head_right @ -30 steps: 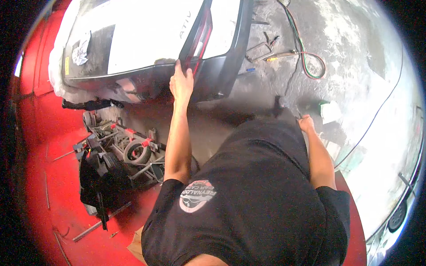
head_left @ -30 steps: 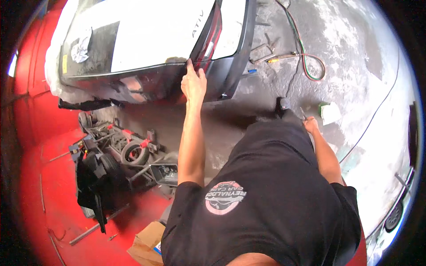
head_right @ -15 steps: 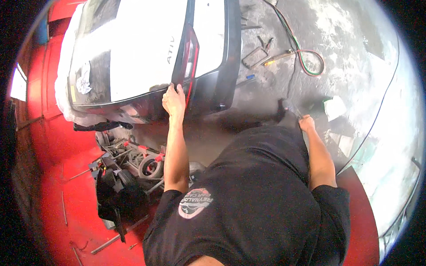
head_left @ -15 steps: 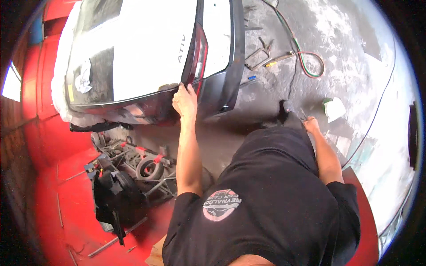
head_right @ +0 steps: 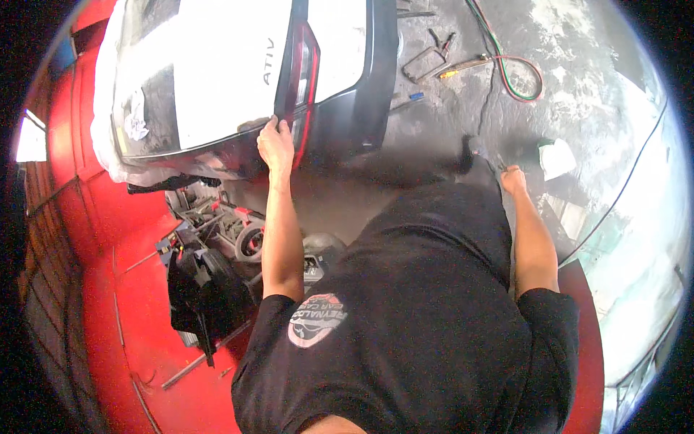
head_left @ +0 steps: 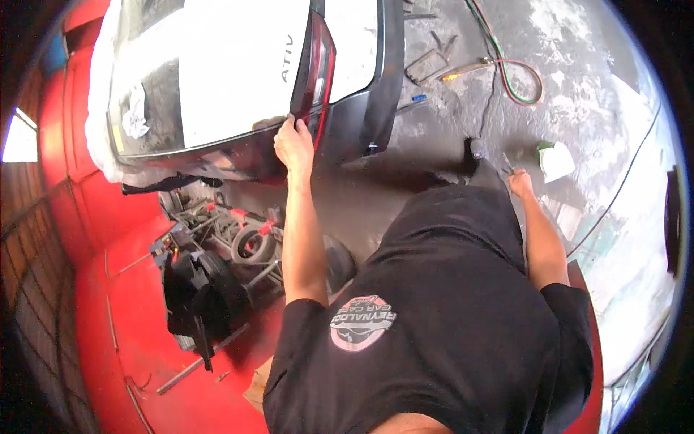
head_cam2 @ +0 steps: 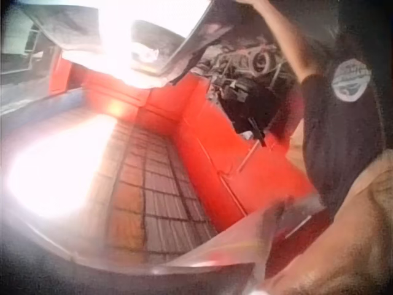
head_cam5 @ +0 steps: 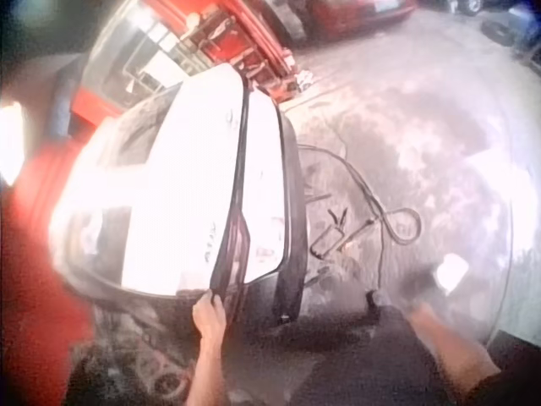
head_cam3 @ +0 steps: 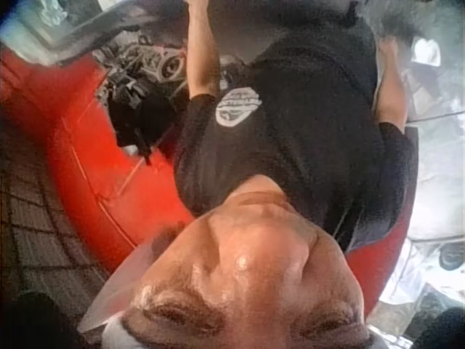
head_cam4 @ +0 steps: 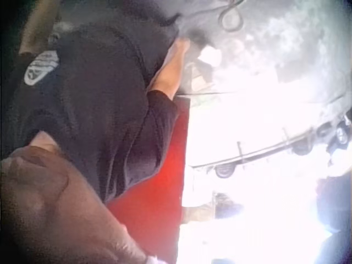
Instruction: The person fits a tail light assembly into a car body panel, pushes it into place, and then uses a long metal rod to adjust components inside the trunk area. The person then presses on the outer lens of the tail light to ensure it is seated correctly.
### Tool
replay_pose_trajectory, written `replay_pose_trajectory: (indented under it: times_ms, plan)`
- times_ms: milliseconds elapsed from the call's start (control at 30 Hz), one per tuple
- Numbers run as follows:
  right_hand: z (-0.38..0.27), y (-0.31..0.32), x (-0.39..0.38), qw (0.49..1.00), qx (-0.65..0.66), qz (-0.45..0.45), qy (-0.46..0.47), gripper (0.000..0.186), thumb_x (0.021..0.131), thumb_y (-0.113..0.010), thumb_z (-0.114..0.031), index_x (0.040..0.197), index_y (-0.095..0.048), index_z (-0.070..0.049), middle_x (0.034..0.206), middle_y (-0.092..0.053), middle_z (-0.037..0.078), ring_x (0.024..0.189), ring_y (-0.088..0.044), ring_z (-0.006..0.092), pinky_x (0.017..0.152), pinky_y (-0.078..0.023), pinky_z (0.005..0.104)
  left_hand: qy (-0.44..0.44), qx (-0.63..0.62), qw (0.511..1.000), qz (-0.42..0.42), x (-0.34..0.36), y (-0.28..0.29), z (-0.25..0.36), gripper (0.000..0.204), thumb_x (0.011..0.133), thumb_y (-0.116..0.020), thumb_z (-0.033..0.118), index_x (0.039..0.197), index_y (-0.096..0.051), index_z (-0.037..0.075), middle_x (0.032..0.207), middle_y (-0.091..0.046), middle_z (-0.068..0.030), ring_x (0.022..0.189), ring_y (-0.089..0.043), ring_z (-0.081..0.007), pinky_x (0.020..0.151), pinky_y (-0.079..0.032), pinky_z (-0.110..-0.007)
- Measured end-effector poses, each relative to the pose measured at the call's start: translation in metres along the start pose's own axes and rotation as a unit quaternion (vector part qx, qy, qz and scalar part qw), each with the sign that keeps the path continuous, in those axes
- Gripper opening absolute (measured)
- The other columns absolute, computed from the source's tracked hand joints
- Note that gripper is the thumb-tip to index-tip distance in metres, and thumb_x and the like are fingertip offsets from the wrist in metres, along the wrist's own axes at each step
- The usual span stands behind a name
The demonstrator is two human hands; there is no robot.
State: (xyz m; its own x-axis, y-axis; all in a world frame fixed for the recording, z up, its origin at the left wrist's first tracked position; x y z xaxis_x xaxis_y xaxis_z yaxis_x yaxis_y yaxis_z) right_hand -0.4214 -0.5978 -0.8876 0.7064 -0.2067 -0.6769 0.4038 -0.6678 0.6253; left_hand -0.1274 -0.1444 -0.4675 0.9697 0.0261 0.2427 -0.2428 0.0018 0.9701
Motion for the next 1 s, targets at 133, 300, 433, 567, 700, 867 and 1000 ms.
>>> replay_pose_trajectory:
  times_ms: [133,300,433,567,700,867,1000]
  plan:
    - [0.025,-0.004,0.021,0.999,-0.007,0.015,0.033,0.045,0.085,-0.058,-0.032,0.114,-0.064,0.002,0.114,-0.065,0.028,0.112,-0.062,0.0386,0.099,-0.048,0.0445,0.054,-0.028,0.996,-0.066,-0.001,-0.002,-0.001,0.040,0.091,-0.062,0.022,0.127,-0.065,0.005,0.098,-0.069,-0.0274,0.093,-0.068,-0.0413,0.085,-0.052,-0.047]
    - [0.018,0.012,0.032,0.998,-0.015,0.023,0.060,0.042,0.086,-0.059,-0.033,0.107,-0.068,0.002,0.115,-0.066,0.025,0.112,-0.062,0.0380,0.099,-0.048,0.0438,0.091,-0.071,0.990,-0.078,-0.012,-0.012,-0.018,0.046,0.089,-0.063,0.021,0.133,-0.061,0.007,0.097,-0.069,-0.0276,0.093,-0.068,-0.0424,0.084,-0.052,-0.048]
    - [0.017,0.028,0.030,1.000,0.000,-0.004,0.029,0.044,0.087,-0.058,-0.037,0.099,-0.072,0.002,0.119,-0.066,0.022,0.112,-0.062,0.0377,0.099,-0.047,0.0436,0.087,-0.070,0.990,-0.087,-0.018,-0.007,-0.010,0.051,0.089,-0.063,0.021,0.138,-0.056,0.007,0.098,-0.069,-0.0280,0.094,-0.068,-0.0426,0.085,-0.052,-0.047]
    - [0.036,0.018,0.026,0.990,0.006,0.111,0.089,0.038,0.086,-0.060,-0.037,0.087,-0.071,0.000,0.095,-0.069,0.025,0.092,-0.068,0.0388,0.083,-0.052,0.0484,0.061,-0.055,0.992,-0.091,-0.019,-0.002,0.001,0.055,0.090,-0.061,0.016,0.141,-0.050,0.001,0.102,-0.068,-0.0305,0.097,-0.068,-0.0419,0.085,-0.051,-0.044]
    - [0.025,0.019,0.007,0.979,0.005,0.157,0.127,0.040,0.086,-0.061,-0.037,0.080,-0.069,0.003,0.083,-0.069,0.025,0.087,-0.068,0.0398,0.081,-0.053,0.0474,0.076,-0.060,0.991,-0.095,-0.023,-0.002,-0.001,0.056,0.090,-0.061,0.018,0.142,-0.048,0.001,0.104,-0.067,-0.0314,0.100,-0.067,-0.0430,0.087,-0.050,-0.045]
    - [0.029,0.022,0.006,0.992,-0.006,0.107,0.069,0.036,0.084,-0.062,-0.033,0.077,-0.068,0.002,0.078,-0.068,0.025,0.081,-0.069,0.0399,0.078,-0.054,0.0478,0.073,-0.066,0.991,-0.093,-0.026,-0.006,-0.003,0.059,0.089,-0.062,0.017,0.144,-0.046,0.001,0.100,-0.068,-0.0302,0.097,-0.068,-0.0417,0.086,-0.051,-0.045]
    - [0.021,0.025,-0.003,0.992,0.026,0.105,0.065,0.031,0.082,-0.060,-0.028,0.074,-0.067,0.001,0.075,-0.068,0.025,0.077,-0.069,0.0400,0.076,-0.054,0.0483,0.104,-0.095,0.984,-0.109,-0.032,-0.008,-0.009,0.062,0.090,-0.063,0.022,0.147,-0.044,0.006,0.098,-0.068,-0.0299,0.094,-0.068,-0.0432,0.086,-0.051,-0.049]
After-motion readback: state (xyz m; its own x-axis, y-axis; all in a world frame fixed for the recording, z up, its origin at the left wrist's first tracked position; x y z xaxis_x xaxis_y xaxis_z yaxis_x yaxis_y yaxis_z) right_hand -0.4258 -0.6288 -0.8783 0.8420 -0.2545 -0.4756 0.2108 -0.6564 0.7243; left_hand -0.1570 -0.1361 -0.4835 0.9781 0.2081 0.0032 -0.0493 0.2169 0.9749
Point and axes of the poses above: each hand's wrist, its own x-axis towards the middle knuckle, its own y-axis out of the back of the hand, z = x × y, the point moved 1 cm from there along x, towards the middle knuckle
